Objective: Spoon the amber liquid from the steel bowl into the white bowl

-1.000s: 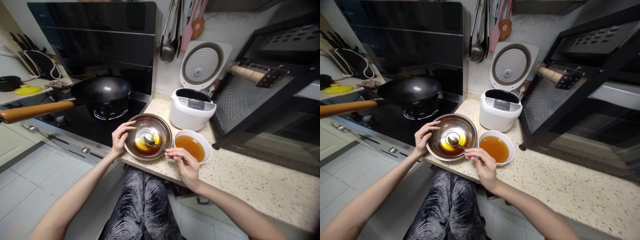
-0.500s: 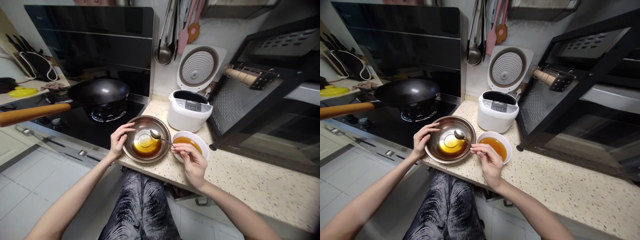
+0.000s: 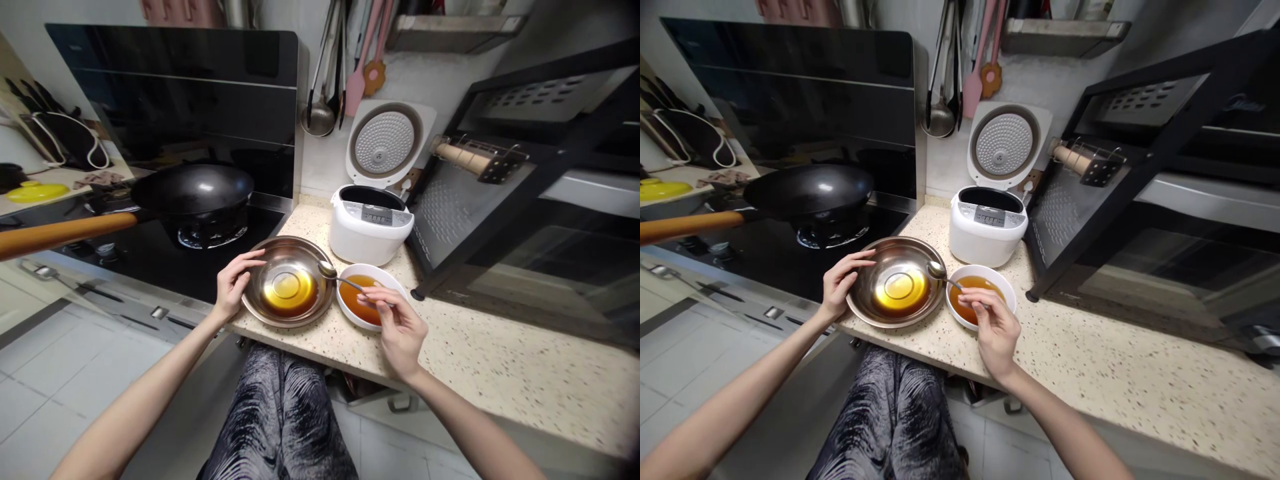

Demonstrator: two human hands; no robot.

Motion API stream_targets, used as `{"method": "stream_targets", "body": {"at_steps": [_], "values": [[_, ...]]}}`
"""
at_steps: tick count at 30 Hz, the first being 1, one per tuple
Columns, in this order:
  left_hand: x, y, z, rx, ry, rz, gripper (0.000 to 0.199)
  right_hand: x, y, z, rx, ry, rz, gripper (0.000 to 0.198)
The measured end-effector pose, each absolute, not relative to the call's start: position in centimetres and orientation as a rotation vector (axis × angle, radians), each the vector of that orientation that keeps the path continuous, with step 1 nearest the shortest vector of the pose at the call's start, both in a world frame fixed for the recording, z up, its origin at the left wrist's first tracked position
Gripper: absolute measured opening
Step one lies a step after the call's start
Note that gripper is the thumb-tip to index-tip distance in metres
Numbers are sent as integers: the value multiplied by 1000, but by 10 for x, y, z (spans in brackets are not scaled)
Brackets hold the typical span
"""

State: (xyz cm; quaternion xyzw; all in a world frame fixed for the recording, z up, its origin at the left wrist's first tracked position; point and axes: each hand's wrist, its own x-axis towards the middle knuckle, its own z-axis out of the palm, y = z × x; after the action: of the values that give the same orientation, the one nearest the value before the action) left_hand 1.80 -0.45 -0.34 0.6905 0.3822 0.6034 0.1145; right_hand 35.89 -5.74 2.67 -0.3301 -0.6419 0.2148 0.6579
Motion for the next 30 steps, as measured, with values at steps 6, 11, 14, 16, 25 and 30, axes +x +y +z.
{"method": "stream_targets", "body": {"at_steps": [6,11,14,16,25,30], "values": [[18,-3,-4,2015,1093,1787,34,381,-70,27,-826,-1365,381,15],[17,-2,-4,2011,1085,1793,33,396,-78,20,-927,-1370,261,18],[18,-1,-4,2009,1080,1800,34,401,-82,14,-934,-1431,182,18],[18,-1,-4,2005,1066,1802,33,404,-85,11,-894,-1522,97,18],[19,3,-4,1995,1029,1817,30,405,-91,1,-683,-2010,-398,22],[19,5,-5,1976,1050,1815,30,402,-87,1,-714,-1998,-367,22]]}}
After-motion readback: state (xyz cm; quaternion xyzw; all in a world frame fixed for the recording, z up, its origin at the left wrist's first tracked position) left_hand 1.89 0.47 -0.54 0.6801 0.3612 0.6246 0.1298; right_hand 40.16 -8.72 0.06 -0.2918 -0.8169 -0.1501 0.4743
